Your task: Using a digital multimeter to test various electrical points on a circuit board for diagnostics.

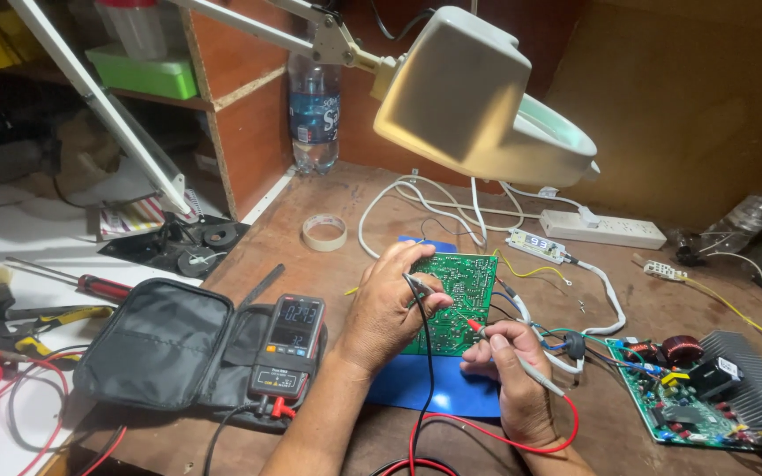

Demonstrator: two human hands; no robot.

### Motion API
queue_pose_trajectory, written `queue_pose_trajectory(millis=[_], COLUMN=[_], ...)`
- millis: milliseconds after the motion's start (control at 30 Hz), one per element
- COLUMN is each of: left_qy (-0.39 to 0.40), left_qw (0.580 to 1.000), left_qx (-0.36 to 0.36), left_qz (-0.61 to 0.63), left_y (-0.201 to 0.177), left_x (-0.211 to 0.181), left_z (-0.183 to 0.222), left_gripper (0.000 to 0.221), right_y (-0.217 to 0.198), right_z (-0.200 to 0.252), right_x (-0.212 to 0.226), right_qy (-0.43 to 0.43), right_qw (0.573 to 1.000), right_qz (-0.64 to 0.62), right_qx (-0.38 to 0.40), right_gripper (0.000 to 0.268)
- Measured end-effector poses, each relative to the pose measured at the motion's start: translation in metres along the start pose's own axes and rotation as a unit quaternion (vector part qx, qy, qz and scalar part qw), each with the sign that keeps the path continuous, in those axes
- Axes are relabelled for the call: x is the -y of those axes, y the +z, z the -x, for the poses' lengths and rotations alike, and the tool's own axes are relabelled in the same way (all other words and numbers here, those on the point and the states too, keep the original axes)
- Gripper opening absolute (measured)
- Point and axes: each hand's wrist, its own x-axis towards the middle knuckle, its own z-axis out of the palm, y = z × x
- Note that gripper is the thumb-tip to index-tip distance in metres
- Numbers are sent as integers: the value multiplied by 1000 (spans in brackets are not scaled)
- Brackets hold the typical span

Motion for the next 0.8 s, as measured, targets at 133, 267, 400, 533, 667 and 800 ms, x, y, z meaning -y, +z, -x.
queue_pose_trajectory(millis=[133,267,400,533,667,800], left_qy=[-11,-9,-2,-7,-4,-1], left_qw=[1000,1000,1000,1000,1000,1000], left_qx=[6,8,1,9,6,2], left_qz=[4,1,-2,0,-4,-2], left_y=[1,0,1,0,2,2], left_x=[0,-1,1,0,1,2], left_z=[0,-1,0,-1,0,0], left_gripper=[31,39,36,41,35,33], right_y=[2,3,3,3,3,3], right_z=[0,1,0,0,1,1], right_x=[2,5,5,2,1,2], right_qy=[6,9,8,4,-3,-8], right_qw=[1000,1000,1000,1000,1000,1000], right_qz=[6,13,17,29,24,29], right_qx=[-6,-7,-3,0,-5,-4], right_gripper=[24,24,24,25,25,26])
